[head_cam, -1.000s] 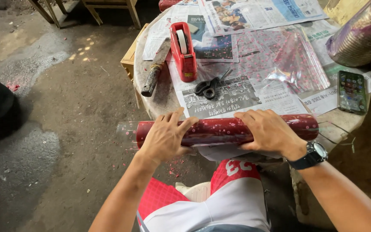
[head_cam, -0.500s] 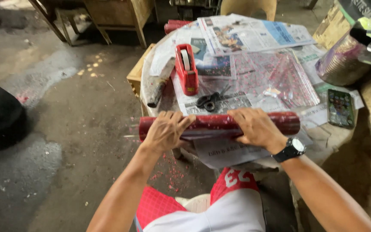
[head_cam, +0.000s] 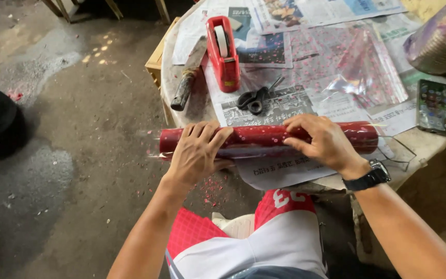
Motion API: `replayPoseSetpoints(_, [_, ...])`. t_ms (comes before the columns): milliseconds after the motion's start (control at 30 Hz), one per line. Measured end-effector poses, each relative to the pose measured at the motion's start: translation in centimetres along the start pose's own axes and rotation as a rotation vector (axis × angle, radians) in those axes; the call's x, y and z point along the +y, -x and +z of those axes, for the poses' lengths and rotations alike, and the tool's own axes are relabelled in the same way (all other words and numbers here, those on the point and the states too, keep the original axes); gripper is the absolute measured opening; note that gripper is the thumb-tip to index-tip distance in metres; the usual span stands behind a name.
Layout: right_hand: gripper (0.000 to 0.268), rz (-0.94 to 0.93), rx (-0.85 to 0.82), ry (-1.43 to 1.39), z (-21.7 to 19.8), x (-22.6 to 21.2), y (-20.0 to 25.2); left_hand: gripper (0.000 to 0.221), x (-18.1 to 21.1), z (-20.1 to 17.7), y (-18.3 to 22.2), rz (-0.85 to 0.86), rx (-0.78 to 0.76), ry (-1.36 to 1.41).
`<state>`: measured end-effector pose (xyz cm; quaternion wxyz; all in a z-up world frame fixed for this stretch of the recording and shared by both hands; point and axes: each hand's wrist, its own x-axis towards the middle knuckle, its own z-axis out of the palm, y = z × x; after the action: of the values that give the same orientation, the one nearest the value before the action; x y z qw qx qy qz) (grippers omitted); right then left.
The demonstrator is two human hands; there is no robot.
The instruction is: Wrapping a red cylindrical item in decorative plastic film and securing it with tape after trimming the end with a saw.
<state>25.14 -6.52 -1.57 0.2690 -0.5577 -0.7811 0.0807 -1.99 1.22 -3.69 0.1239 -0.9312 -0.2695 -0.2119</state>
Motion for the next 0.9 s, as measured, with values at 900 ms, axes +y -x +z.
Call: replayPoseSetpoints(900, [0.053, 0.018, -0.173, 0.133, -0.6, -0.8, -0.8, 0.03, 2.2, 1.0, -2.4, -0.273, 0.207, 0.118])
